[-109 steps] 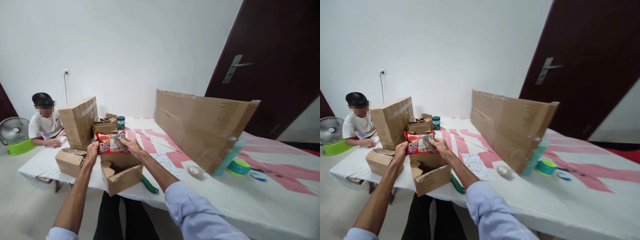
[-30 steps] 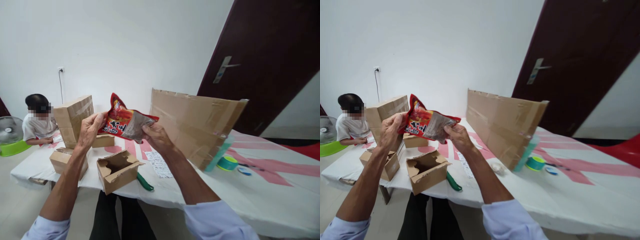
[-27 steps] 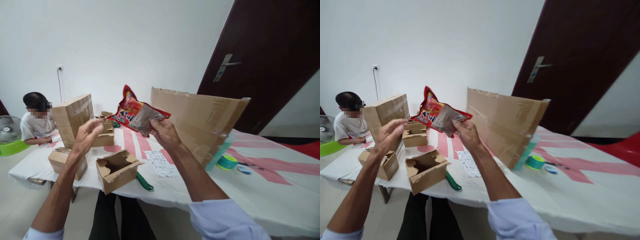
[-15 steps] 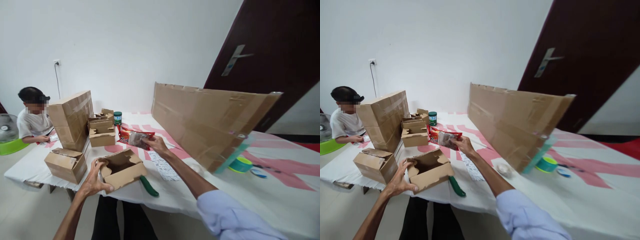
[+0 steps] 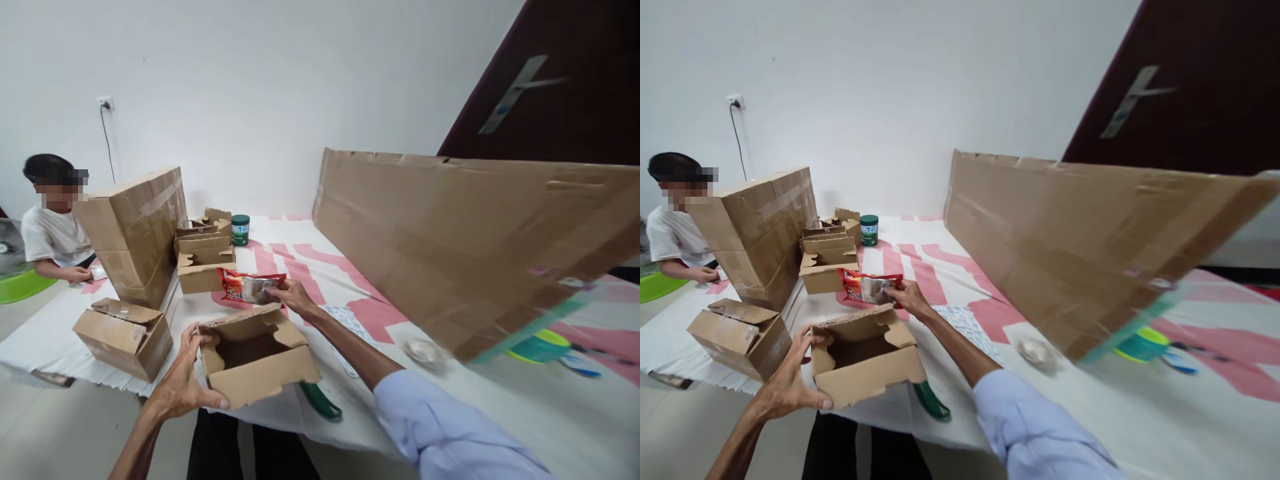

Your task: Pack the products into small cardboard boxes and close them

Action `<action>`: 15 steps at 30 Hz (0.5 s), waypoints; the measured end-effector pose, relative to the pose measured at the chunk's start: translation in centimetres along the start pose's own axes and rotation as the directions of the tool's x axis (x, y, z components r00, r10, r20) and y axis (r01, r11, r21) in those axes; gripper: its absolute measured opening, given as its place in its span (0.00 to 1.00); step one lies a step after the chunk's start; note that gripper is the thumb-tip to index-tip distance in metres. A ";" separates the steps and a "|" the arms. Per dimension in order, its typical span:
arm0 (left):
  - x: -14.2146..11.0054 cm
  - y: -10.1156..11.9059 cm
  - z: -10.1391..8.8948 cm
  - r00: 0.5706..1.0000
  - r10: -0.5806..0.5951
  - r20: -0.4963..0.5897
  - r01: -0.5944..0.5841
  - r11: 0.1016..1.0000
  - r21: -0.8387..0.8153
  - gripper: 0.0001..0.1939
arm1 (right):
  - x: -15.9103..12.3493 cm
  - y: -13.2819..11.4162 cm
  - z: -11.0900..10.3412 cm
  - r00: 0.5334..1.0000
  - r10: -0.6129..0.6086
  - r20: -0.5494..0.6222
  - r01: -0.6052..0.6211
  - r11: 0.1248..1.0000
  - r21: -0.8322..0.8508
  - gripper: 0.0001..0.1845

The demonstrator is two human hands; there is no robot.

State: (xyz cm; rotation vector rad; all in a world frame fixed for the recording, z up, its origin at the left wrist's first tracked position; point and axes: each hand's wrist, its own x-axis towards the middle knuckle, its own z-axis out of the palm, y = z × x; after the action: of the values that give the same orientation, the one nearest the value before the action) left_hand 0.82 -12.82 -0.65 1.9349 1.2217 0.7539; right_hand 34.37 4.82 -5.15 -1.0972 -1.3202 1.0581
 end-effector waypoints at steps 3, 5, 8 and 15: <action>0.0 0.1 -1.3 0.999 0.002 0.045 -0.003 1.000 0.021 0.53 | 0.9 0.6 1.1 1.000 0.003 0.029 -0.004 1.000 0.009 0.27; -0.1 0.2 -2.1 0.997 -0.007 0.074 0.005 1.000 0.025 0.54 | 1.5 1.1 1.7 0.999 0.004 0.042 -0.004 1.000 0.018 0.29; -0.4 0.3 -2.4 0.997 -0.011 0.082 0.010 1.000 0.019 0.53 | 2.0 1.7 2.6 0.998 0.006 0.055 -0.007 1.000 0.020 0.30; 0.2 0.6 0.0 0.998 -0.046 -0.033 0.047 0.998 0.032 0.48 | 2.9 2.9 3.8 0.997 0.033 0.074 -0.031 0.999 -0.032 0.25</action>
State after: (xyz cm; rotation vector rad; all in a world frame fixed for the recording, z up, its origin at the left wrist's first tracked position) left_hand 1.20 -12.77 -0.12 1.9210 1.3011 0.7476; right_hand 30.66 8.20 -7.61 -1.1145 -1.3859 1.1146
